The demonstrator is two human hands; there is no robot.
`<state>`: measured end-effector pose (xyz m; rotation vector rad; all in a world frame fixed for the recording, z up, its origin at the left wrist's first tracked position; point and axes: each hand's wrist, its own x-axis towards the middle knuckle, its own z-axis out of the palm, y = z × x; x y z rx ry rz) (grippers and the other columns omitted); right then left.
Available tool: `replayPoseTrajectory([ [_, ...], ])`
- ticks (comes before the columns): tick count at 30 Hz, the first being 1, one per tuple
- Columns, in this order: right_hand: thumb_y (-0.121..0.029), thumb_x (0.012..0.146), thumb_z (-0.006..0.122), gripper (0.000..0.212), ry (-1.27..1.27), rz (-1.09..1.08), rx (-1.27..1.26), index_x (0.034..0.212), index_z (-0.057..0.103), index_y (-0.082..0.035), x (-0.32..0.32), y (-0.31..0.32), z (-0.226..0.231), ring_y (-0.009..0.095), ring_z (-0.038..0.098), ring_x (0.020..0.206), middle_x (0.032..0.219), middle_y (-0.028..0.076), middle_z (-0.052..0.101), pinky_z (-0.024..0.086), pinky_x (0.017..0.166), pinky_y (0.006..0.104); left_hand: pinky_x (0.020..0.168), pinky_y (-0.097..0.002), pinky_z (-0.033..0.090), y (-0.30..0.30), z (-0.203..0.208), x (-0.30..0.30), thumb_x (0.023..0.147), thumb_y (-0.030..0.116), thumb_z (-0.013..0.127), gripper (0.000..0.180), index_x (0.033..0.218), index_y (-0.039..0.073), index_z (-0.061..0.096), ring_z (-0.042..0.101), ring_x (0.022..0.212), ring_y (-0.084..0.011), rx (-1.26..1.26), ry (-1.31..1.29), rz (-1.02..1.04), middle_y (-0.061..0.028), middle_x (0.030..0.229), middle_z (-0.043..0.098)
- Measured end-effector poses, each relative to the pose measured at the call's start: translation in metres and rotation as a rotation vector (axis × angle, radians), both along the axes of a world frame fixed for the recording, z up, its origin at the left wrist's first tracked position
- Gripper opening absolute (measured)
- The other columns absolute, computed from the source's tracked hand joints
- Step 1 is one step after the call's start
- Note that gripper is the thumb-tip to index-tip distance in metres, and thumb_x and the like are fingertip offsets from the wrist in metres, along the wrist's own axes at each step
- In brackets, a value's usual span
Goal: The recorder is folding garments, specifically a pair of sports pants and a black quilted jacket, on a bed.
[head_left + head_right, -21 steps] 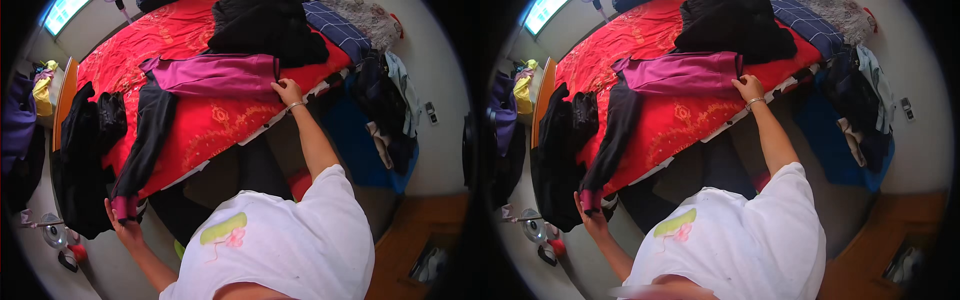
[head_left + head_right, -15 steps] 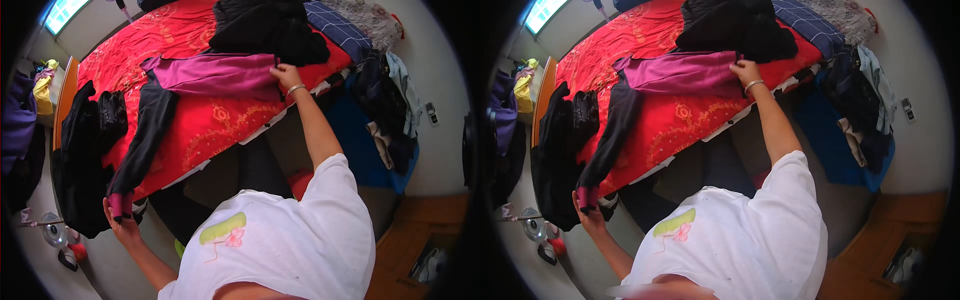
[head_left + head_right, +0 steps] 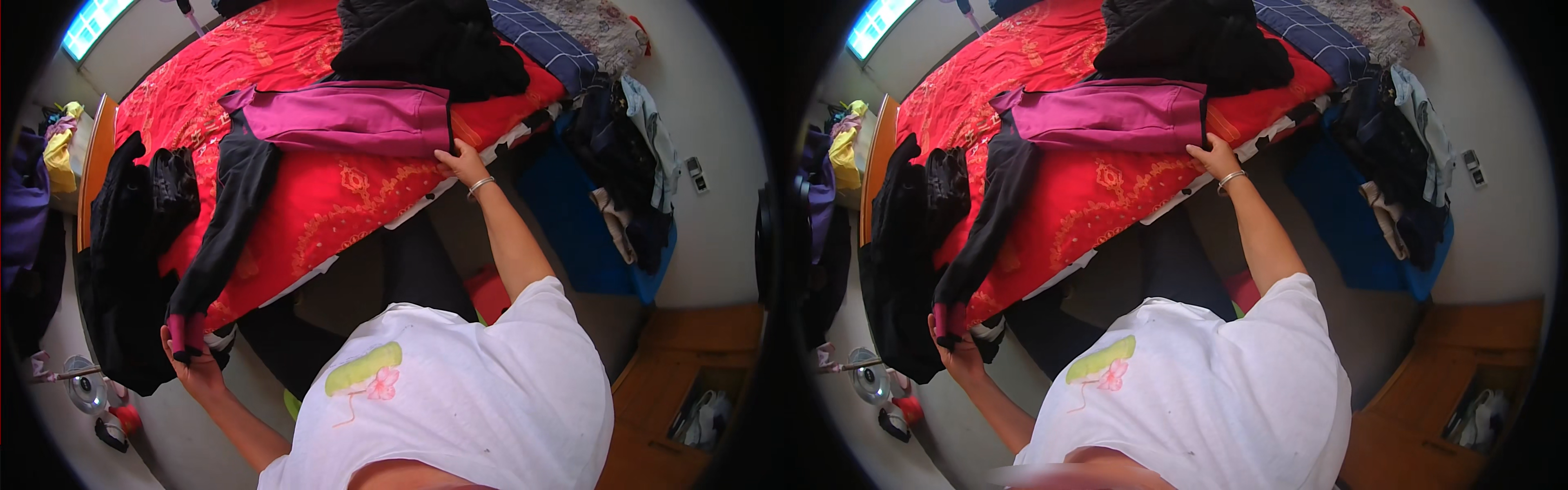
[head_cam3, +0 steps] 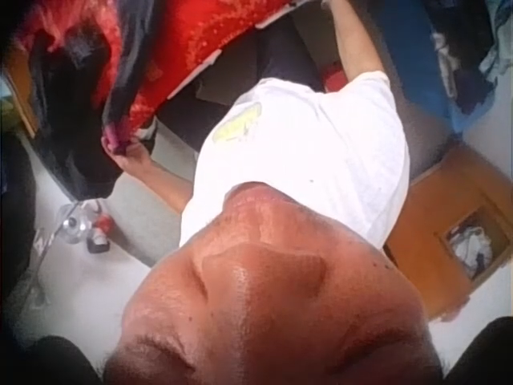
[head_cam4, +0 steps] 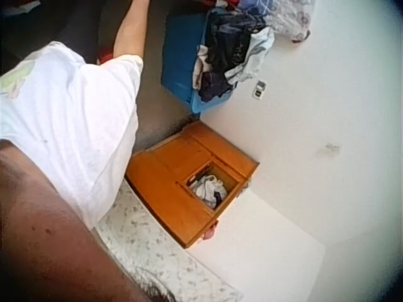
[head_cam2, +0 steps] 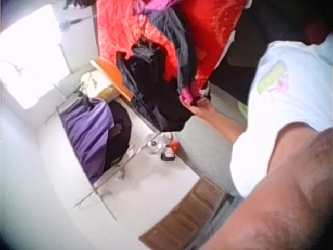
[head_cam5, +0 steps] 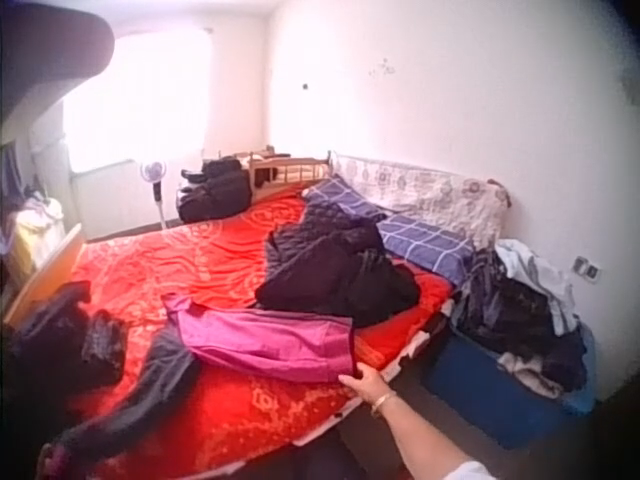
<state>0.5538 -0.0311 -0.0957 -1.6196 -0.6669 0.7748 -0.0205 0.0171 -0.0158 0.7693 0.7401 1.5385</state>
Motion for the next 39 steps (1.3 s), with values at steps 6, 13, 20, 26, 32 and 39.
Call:
replayPoseTrajectory([
  [6, -0.043, 0.075, 0.063, 0.039, -1.033, -0.029, -0.364, 0.078, 0.066, -0.004, 0.034, 0.042, 0.043, 0.034, 0.062, 0.072, 0.074, 0.019, 0.063, 0.048, 0.066, 0.0392, 0.1, -0.0402, 0.04, 0.005, 0.007, -0.005, 0.092, 0.02, 0.045, 0.042, 0.131, 0.007, 0.037, 0.045, 0.119, -0.0261, 0.058, -0.018, -0.042, -0.0128, 0.13, 0.042],
  [13, -0.028, 0.079, 0.066, 0.027, -0.291, -0.022, 0.225, 0.078, 0.066, -0.001, 0.047, 0.096, 0.097, 0.011, 0.062, 0.067, 0.067, 0.005, 0.064, 0.048, 0.06, 0.0258, 0.1, -0.0421, 0.039, 0.008, 0.008, -0.006, 0.093, 0.022, 0.044, 0.041, 0.13, 0.006, 0.038, 0.043, 0.12, -0.0291, 0.047, -0.048, 0.0, -0.0137, 0.132, 0.04],
  [20, -0.009, 0.073, 0.065, 0.018, -0.292, 0.019, 0.277, 0.088, 0.068, 0.0, 0.069, 0.082, 0.036, 0.01, 0.06, 0.067, 0.074, 0.005, 0.066, 0.047, 0.062, 0.0249, 0.097, -0.0403, 0.041, 0.013, 0.002, -0.01, 0.093, 0.023, 0.045, 0.041, 0.13, 0.007, 0.039, 0.045, 0.118, -0.0288, 0.046, -0.041, 0.007, -0.0129, 0.132, 0.041],
  [26, -0.006, 0.072, 0.066, 0.014, -0.065, 0.005, 0.422, 0.086, 0.067, -0.002, 0.062, 0.111, 0.077, 0.007, 0.052, 0.059, 0.068, -0.001, 0.06, 0.043, 0.056, 0.0226, 0.094, -0.0394, 0.044, 0.019, 0.003, -0.016, 0.091, 0.026, 0.048, 0.045, 0.131, 0.007, 0.038, 0.046, 0.117, -0.0285, 0.102, -0.056, -0.034, -0.0129, 0.131, 0.042],
  [32, -0.019, 0.074, 0.067, 0.021, -0.341, -0.102, 0.226, 0.087, 0.065, -0.003, 0.101, 0.098, 0.004, 0.011, 0.055, 0.055, 0.066, 0.005, 0.062, 0.044, 0.054, 0.026, 0.096, -0.0406, 0.043, 0.018, 0.001, -0.009, 0.09, 0.025, 0.049, 0.045, 0.13, 0.007, 0.038, 0.047, 0.117, -0.028, 0.078, -0.071, -0.031, -0.0129, 0.13, 0.043],
  [39, -0.031, 0.077, 0.062, 0.036, -0.574, -0.103, -0.251, 0.099, 0.062, -0.003, 0.113, 0.088, -0.038, 0.032, 0.06, 0.093, 0.096, 0.02, 0.063, 0.046, 0.079, 0.0382, 0.097, -0.0415, 0.043, 0.027, 0.0, -0.011, 0.091, 0.024, 0.048, 0.044, 0.13, 0.007, 0.038, 0.047, 0.116, -0.0289, 0.118, -0.09, -0.068, -0.0131, 0.13, 0.042],
])
